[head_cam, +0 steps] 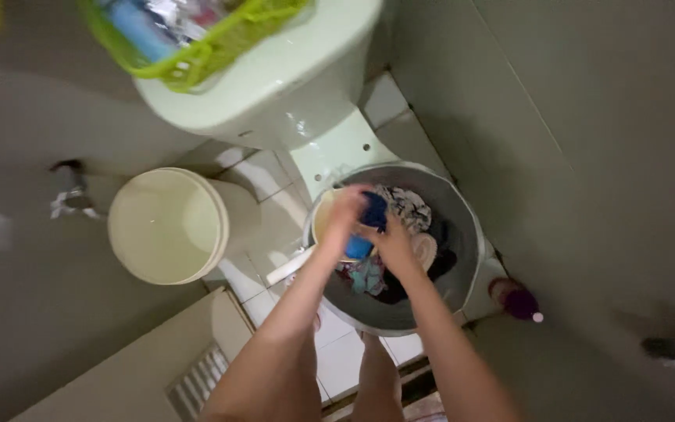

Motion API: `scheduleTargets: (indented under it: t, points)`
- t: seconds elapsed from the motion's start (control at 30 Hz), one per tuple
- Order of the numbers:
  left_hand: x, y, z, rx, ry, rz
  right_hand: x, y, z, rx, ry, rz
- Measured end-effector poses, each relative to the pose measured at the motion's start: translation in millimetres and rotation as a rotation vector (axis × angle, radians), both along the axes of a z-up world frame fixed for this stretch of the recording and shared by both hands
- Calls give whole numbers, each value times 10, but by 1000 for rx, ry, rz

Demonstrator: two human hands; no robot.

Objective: The person repeatedly moves various toiletries and bottles between a green basket on the toilet tank and a wall-mounted wire rack. They also briefly use a long-handled brush to scrub the tiled wall before resuming the transfer of items.

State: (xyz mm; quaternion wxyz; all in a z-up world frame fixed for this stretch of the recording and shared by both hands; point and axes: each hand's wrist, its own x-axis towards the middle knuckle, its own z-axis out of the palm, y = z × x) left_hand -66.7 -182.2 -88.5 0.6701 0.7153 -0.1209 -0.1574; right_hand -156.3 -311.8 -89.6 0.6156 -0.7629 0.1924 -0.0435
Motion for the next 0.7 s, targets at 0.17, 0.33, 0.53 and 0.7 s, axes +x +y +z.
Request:
scheduleTargets:
  t: [0.17,0.33,0.53,0.7]
  points:
    - [-40,135,1318,435,-45,105,40,293,638,-19,166,126]
    - [-13,329,1842,13,270,359,-7,597,1951,62,121,165]
    - [203,683,1895,-375,562,352,71,755,3365,22,13,310]
    - [274,1008,2422,-407,695,176,134,771,4096,90,-9,265]
